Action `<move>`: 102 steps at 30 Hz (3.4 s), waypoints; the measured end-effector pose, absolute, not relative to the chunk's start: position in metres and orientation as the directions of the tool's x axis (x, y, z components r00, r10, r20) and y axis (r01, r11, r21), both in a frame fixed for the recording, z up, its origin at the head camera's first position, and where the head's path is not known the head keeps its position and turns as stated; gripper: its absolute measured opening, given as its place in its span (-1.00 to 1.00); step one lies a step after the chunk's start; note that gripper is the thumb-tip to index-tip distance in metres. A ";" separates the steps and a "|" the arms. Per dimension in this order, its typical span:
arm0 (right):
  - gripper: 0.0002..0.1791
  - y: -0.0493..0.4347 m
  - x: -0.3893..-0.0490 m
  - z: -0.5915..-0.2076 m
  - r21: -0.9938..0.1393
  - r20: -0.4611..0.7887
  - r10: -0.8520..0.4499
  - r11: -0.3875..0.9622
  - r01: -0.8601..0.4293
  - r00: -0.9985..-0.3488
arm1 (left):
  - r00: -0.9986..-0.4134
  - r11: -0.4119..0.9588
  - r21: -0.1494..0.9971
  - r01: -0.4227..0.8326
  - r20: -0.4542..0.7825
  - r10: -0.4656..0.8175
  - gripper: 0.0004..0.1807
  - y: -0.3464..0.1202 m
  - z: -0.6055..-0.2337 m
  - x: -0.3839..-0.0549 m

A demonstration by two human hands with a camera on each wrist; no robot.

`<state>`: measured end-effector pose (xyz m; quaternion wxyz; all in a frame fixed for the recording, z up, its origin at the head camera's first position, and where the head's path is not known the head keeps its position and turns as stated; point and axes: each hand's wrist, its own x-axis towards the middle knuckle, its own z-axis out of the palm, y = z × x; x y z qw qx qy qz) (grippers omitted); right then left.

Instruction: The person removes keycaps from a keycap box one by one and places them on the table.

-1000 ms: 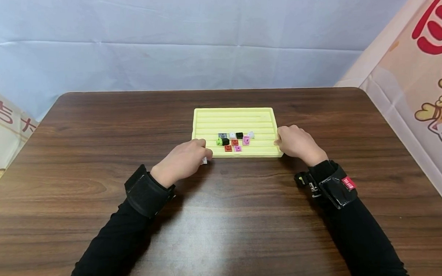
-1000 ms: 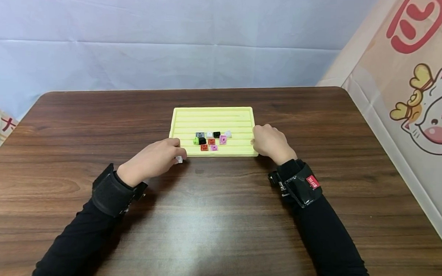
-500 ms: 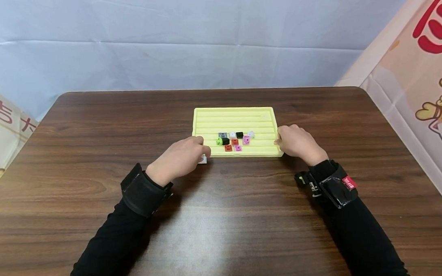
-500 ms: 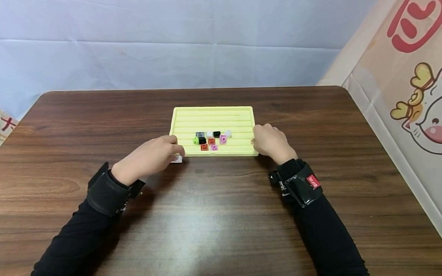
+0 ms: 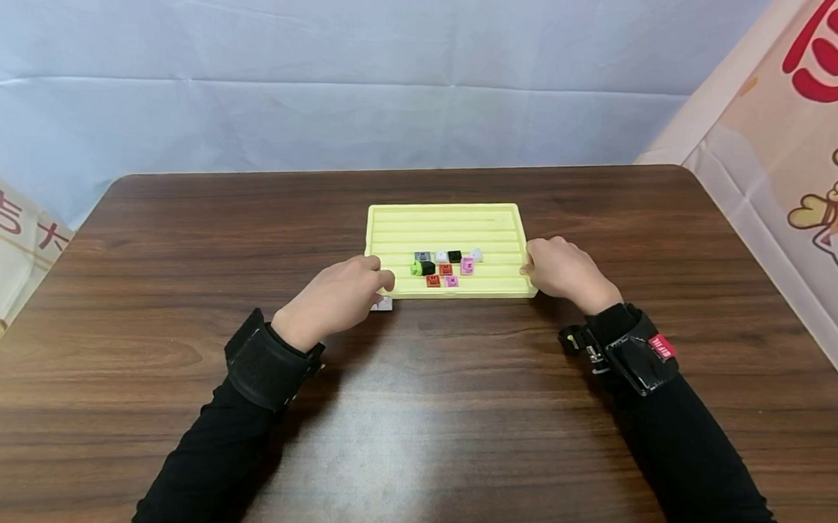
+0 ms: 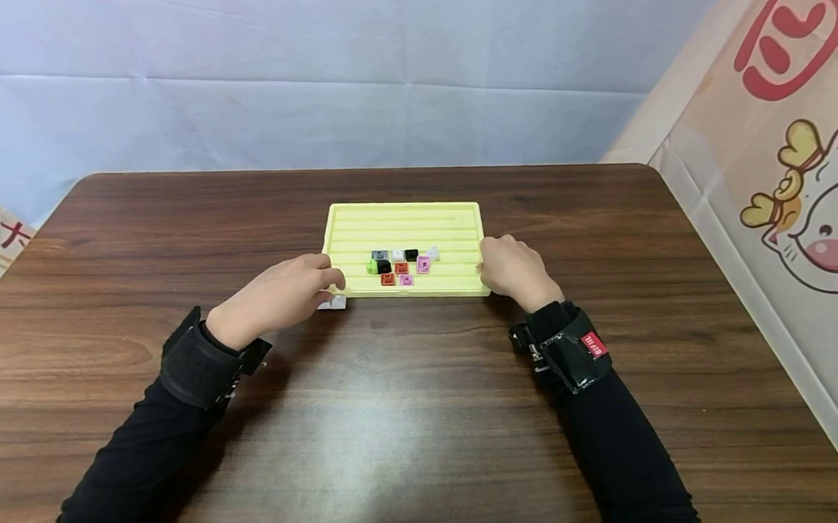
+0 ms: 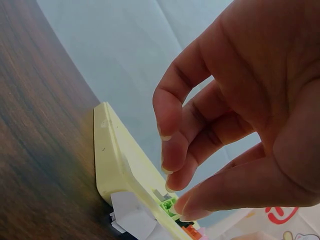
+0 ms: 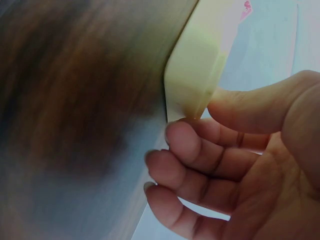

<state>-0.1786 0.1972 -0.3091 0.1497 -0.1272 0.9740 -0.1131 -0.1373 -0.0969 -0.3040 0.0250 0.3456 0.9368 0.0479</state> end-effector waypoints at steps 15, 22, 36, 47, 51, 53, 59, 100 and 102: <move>-0.86 0.197 -0.177 -0.309 -0.262 -0.267 -0.279 0.942 -0.209 -0.923 | -0.762 0.757 0.116 0.644 0.002 0.648 -0.86 -0.097 -0.307 -0.138; -0.85 0.198 -0.177 -0.309 -0.266 -0.261 -0.282 0.940 -0.212 -0.923 | -0.763 0.752 0.138 0.645 0.049 0.645 -0.87 -0.094 -0.306 -0.140; -0.84 0.197 -0.179 -0.309 -0.256 -0.270 -0.273 0.945 -0.205 -0.923 | -0.831 0.817 0.153 0.556 0.085 0.549 -0.78 -0.077 -0.306 -0.147; -0.84 0.197 -0.178 -0.308 -0.259 -0.263 -0.286 0.941 -0.218 -0.921 | -0.863 0.853 0.134 0.504 0.041 0.503 -0.79 -0.058 -0.305 -0.154; -0.84 0.197 -0.178 -0.308 -0.259 -0.264 -0.288 0.941 -0.220 -0.920 | -0.868 0.860 0.126 0.494 0.013 0.497 -0.79 -0.053 -0.305 -0.155; -0.84 0.197 -0.178 -0.308 -0.258 -0.263 -0.288 0.941 -0.221 -0.921 | -0.868 0.861 0.121 0.494 0.009 0.497 -0.78 -0.052 -0.306 -0.156; -0.83 0.197 -0.178 -0.309 -0.256 -0.259 -0.287 0.941 -0.221 -0.922 | -0.867 0.862 0.099 0.497 0.019 0.497 -0.81 -0.048 -0.311 -0.158; -0.85 0.197 -0.178 -0.309 -0.262 -0.262 -0.287 0.940 -0.219 -0.922 | -0.855 0.848 0.121 0.516 0.132 0.501 -0.85 -0.044 -0.316 -0.151; -0.84 0.198 -0.178 -0.309 -0.259 -0.257 -0.287 0.940 -0.220 -0.923 | -0.852 0.843 0.134 0.522 0.135 0.506 -0.84 -0.045 -0.315 -0.150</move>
